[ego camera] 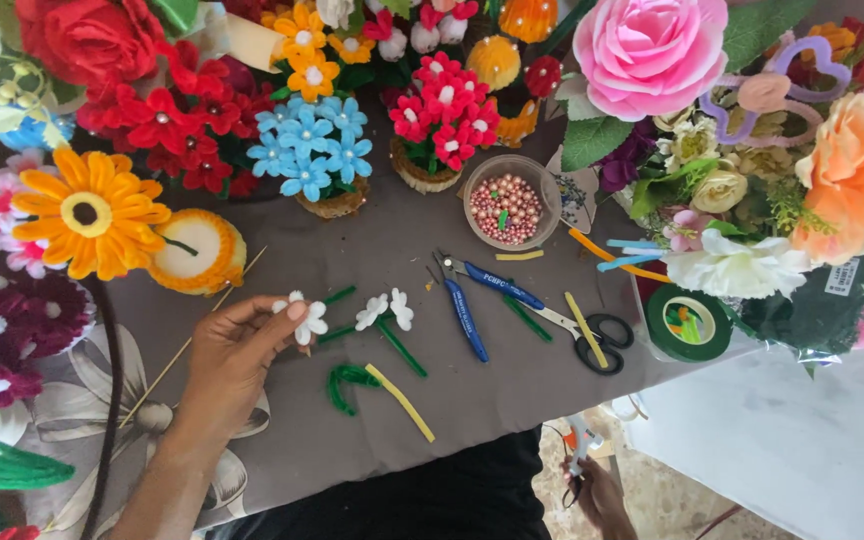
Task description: Assembling and coloring a small artificial flower by hand
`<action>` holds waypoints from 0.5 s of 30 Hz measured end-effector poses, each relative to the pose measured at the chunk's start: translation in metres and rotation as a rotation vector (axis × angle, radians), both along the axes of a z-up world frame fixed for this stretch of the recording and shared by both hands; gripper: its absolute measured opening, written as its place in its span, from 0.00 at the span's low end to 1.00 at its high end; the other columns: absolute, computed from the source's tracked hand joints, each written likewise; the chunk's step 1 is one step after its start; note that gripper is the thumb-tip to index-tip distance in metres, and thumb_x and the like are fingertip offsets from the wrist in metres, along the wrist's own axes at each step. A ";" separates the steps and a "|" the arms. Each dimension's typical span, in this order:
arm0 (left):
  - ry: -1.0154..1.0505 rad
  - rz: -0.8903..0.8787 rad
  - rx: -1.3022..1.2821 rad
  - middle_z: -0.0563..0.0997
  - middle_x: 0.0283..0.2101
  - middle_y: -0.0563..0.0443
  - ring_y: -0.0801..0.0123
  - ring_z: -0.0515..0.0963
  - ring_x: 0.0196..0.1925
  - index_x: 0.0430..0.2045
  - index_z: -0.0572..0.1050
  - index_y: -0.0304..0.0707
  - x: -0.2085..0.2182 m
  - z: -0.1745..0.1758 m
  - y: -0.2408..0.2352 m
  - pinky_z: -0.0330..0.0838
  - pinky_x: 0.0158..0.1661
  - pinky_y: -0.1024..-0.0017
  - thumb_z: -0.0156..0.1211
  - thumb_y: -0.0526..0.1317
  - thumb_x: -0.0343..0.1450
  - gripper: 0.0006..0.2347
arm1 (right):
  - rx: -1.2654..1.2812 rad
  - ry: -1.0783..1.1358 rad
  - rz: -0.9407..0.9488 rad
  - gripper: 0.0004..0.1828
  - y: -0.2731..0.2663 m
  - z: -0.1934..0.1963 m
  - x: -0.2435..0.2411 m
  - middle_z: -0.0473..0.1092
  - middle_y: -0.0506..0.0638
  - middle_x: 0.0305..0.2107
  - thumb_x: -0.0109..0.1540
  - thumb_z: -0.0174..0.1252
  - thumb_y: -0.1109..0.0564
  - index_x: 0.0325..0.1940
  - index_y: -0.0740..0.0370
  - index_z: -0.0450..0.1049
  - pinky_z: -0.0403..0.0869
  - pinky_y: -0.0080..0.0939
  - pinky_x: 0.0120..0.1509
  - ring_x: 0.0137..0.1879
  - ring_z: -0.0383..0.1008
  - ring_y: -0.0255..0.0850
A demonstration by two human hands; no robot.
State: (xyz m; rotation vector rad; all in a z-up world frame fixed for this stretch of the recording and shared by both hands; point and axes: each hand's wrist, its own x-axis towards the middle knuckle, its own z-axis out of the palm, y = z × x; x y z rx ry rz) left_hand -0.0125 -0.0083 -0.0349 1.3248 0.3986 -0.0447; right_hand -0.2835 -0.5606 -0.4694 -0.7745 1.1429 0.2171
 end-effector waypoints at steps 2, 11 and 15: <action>0.032 -0.024 0.037 0.85 0.30 0.38 0.59 0.81 0.26 0.35 0.82 0.26 -0.001 0.014 -0.002 0.78 0.29 0.65 0.66 0.33 0.67 0.07 | 0.030 0.013 0.004 0.16 0.005 -0.007 -0.005 0.69 0.69 0.38 0.68 0.48 0.63 0.56 0.81 0.63 0.72 0.40 0.39 0.39 0.70 0.49; 0.071 -0.019 0.000 0.86 0.37 0.31 0.52 0.85 0.35 0.40 0.81 0.23 -0.006 0.022 -0.011 0.89 0.39 0.55 0.64 0.31 0.66 0.11 | -0.036 0.299 -0.173 0.04 0.045 -0.039 -0.010 0.58 0.47 0.23 0.62 0.50 0.56 0.39 0.52 0.62 0.55 0.39 0.24 0.24 0.55 0.38; 0.102 -0.077 0.075 0.88 0.31 0.32 0.50 0.88 0.29 0.38 0.84 0.24 -0.008 0.049 -0.019 0.89 0.37 0.61 0.69 0.30 0.62 0.12 | -0.016 0.353 -0.063 0.20 0.056 -0.074 -0.021 0.57 0.61 0.14 0.66 0.47 0.49 0.22 0.59 0.56 0.43 0.43 0.21 0.15 0.50 0.46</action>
